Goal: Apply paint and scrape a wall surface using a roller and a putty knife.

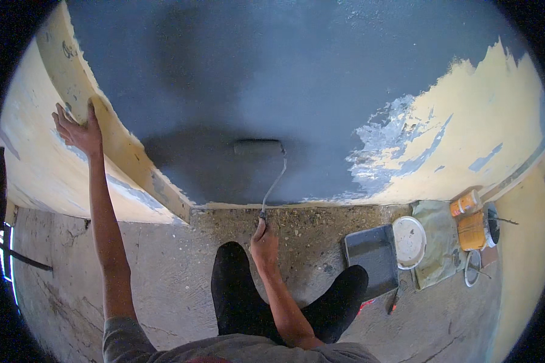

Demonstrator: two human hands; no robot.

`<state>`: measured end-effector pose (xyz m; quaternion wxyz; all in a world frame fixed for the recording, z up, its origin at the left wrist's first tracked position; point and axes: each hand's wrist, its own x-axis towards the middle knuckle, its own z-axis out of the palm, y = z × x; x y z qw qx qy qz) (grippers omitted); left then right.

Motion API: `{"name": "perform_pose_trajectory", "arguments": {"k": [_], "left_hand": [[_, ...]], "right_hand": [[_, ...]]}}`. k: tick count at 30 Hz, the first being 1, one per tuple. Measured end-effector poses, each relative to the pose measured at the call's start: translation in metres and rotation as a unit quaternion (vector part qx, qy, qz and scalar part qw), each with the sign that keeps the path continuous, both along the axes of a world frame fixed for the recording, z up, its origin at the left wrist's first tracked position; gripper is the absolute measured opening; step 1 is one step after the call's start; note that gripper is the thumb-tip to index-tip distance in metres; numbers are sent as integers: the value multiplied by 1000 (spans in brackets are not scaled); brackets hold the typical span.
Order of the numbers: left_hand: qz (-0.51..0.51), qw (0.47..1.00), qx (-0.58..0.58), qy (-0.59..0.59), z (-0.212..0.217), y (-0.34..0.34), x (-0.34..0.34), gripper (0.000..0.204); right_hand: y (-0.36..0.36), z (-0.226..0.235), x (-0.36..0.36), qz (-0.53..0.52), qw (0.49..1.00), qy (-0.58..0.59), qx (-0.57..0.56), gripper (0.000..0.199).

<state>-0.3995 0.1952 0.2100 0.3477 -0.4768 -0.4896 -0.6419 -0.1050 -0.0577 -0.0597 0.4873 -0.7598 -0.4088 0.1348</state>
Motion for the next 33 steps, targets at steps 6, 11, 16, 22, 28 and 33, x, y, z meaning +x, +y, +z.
{"name": "perform_pose_trajectory", "arguments": {"k": [6, 11, 16, 22, 28, 33], "left_hand": [[3, 1000, 2, 9, -2, 2, -3, 88], [18, 1000, 9, 11, -3, 4, -4, 87], [-1, 1000, 5, 2, -1, 0, -2, 88], [-4, 1000, 2, 1, -3, 3, -1, 88], [45, 996, 47, 57, -2, 11, -18, 89], [97, 986, 76, 111, 0, 17, -21, 87]], "right_hand": [[49, 61, 41, 62, 997, 10, 49, 39], [33, 52, 40, 81, 997, -1, -12, 39], [7, 32, 31, 57, 997, -42, 30, 38], [41, 100, 61, 108, 992, 3, 63, 35], [11, 59, 39, 102, 993, 60, 7, 38], [-75, -50, 51, 40, 983, 107, -142, 45]]}}
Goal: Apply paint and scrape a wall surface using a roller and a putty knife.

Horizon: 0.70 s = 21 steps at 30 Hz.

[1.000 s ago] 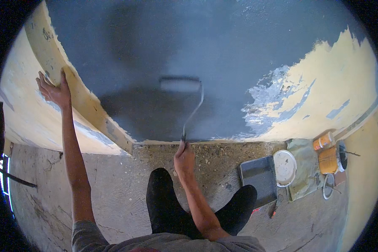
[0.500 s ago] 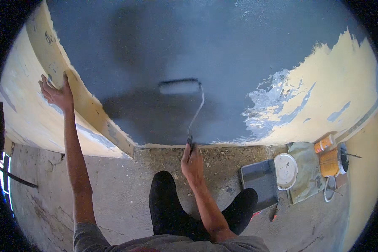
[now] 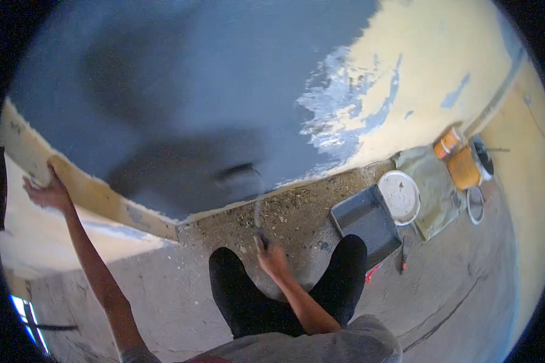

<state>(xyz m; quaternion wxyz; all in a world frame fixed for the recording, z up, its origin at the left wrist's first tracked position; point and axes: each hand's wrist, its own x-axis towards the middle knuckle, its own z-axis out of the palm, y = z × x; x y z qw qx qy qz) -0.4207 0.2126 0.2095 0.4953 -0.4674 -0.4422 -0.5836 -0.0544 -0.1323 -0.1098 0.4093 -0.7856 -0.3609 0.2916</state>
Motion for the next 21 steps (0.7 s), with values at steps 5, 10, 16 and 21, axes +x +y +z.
{"name": "perform_pose_trajectory", "arguments": {"k": [5, 10, 16, 21], "left_hand": [[11, 998, -38, -45, -2, -1, 3, 90], [12, 1000, -13, -17, -2, 1, 1, 92], [-1, 996, -62, -58, -3, -2, 3, 93], [18, 996, -65, -62, -3, 1, 2, 92]], "right_hand": [[-45, -18, 72, -161, 987, -21, 8, 45], [8, 68, 184, -186, 950, 59, 244, 49], [82, 115, 189, -143, 927, 72, 339, 43], [54, 25, 109, -120, 965, -47, 228, 49]]}}
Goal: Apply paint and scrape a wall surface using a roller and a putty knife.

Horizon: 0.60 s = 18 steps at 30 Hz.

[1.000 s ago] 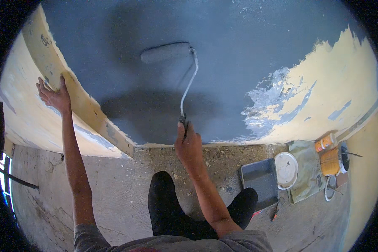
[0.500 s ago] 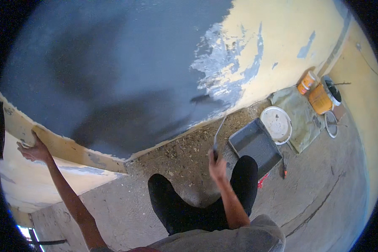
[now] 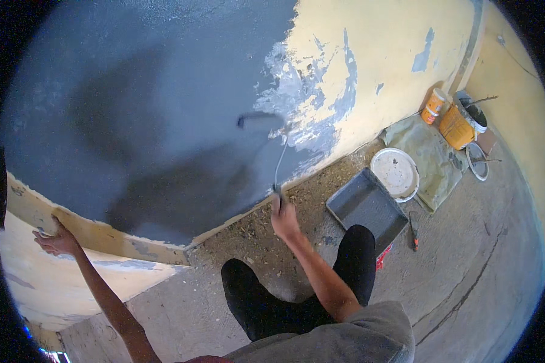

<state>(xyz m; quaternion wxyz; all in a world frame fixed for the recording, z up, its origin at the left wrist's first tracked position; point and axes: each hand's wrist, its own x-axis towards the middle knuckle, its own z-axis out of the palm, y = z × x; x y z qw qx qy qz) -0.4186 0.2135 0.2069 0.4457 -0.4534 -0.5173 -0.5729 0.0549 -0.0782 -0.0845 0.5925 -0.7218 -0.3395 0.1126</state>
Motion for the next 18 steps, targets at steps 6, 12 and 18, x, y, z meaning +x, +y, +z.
{"name": "perform_pose_trajectory", "arguments": {"k": [6, 12, 18], "left_hand": [[8, 999, 30, 31, -1, 4, -4, 91], [8, 1000, 4, 11, -3, 4, -4, 89], [8, 1000, 10, 5, -3, 4, -3, 88]], "right_hand": [[-2, 53, 56, 33, 997, 77, 3, 46], [9, 125, 111, -34, 990, -97, 100, 41], [-37, 91, 73, -17, 994, -75, -82, 42]]}}
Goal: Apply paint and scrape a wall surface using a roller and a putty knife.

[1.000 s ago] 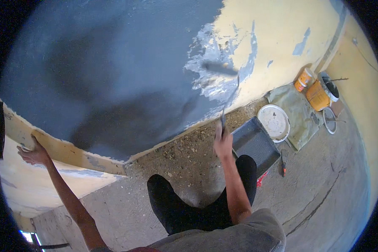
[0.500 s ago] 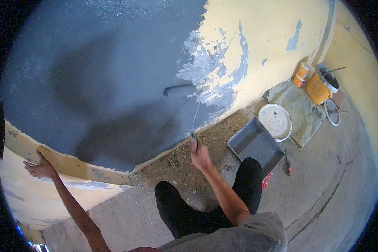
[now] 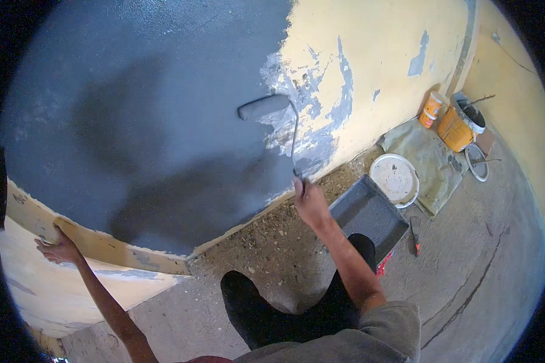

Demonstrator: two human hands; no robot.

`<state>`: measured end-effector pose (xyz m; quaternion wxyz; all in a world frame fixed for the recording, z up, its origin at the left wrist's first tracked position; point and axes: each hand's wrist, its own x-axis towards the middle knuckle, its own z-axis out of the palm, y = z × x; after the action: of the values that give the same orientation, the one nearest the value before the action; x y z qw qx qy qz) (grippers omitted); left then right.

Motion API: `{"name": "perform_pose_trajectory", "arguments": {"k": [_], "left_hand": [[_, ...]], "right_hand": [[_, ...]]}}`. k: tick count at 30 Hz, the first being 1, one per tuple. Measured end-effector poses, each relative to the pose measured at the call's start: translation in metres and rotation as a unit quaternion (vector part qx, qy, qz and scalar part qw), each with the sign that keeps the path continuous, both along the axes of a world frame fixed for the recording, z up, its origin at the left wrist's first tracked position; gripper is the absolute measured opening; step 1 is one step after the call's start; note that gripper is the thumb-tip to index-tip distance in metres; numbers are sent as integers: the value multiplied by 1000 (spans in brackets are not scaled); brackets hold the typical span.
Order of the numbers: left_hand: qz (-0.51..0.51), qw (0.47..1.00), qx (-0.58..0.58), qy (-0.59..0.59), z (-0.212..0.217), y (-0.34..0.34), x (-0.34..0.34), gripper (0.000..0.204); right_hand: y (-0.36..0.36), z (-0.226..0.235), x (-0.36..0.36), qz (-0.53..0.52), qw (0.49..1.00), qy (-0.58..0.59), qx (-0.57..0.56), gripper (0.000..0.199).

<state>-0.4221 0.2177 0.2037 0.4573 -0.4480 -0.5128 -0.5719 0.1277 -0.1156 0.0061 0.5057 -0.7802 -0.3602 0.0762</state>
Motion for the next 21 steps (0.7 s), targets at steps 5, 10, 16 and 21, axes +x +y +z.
{"name": "perform_pose_trajectory", "arguments": {"k": [5, 10, 16, 21], "left_hand": [[-1, 1000, 3, -3, 1, -1, 3, 88], [14, 999, 35, 14, 0, -2, 6, 88], [-1, 1000, 5, -7, -1, -4, 5, 85], [-23, 998, 46, 27, 1, -5, 7, 86]], "right_hand": [[8, 60, 47, -23, 990, -105, 95, 33], [10, 69, 19, -14, 995, -54, 81, 40], [18, 63, -14, -29, 996, -19, 85, 49], [45, 72, 18, -10, 984, -38, 175, 51]]}}
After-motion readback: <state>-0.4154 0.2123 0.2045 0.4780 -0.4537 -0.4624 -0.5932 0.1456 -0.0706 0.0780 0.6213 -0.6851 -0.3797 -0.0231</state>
